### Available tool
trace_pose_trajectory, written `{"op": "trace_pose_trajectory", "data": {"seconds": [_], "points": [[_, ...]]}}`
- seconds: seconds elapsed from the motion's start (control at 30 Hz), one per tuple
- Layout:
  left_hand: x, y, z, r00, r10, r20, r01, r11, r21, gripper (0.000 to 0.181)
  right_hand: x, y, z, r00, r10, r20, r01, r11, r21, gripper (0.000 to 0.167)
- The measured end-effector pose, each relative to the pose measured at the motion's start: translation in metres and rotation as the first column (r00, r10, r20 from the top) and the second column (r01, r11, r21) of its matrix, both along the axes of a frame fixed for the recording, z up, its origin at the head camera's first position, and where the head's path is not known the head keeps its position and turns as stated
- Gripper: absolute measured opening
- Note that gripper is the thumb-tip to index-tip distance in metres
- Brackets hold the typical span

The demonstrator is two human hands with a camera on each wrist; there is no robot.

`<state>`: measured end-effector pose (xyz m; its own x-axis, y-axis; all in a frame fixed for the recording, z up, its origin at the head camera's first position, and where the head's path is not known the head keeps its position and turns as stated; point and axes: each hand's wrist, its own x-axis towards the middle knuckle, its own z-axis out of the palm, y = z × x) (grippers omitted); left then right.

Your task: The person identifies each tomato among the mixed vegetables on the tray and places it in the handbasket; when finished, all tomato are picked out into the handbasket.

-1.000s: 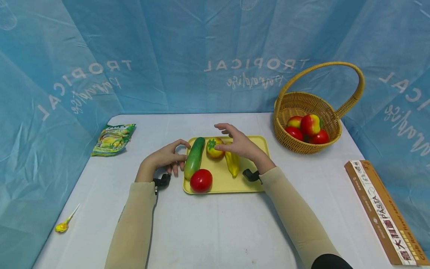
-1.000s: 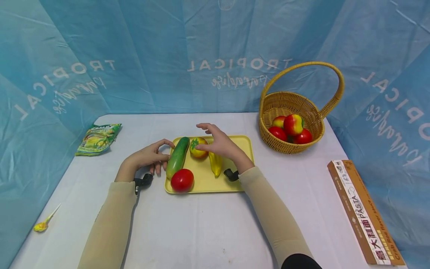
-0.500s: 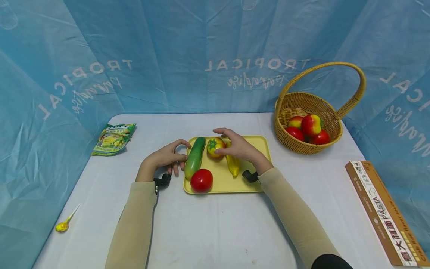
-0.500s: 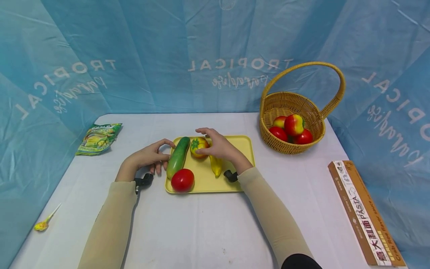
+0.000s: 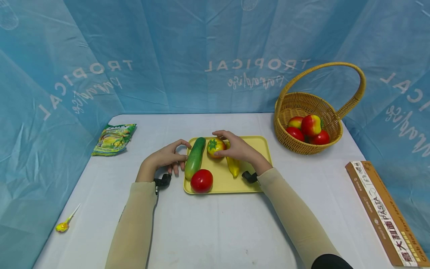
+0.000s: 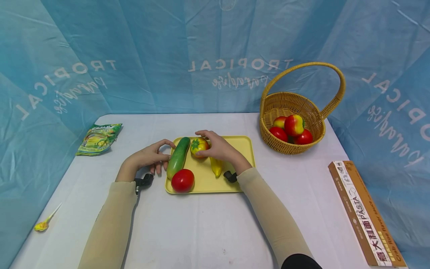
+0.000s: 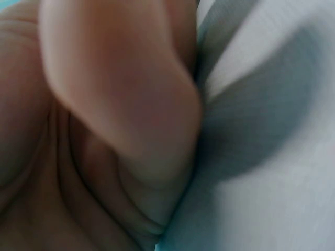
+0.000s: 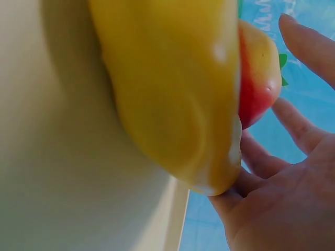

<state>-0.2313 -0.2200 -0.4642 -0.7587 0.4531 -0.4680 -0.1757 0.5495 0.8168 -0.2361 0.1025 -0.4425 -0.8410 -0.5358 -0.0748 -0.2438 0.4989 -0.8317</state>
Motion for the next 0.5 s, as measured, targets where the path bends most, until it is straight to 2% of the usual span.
{"op": "trace_pose_trajectory", "data": {"seconds": [0.5], "points": [[-0.0008, -0.0007, 0.0, 1.0, 0.005, 0.021, -0.005, 1.0, 0.002, 0.048, 0.0025, -0.0028, 0.0026, 1.0, 0.01, -0.001, -0.01, 1.0, 0.024, 0.074]]}}
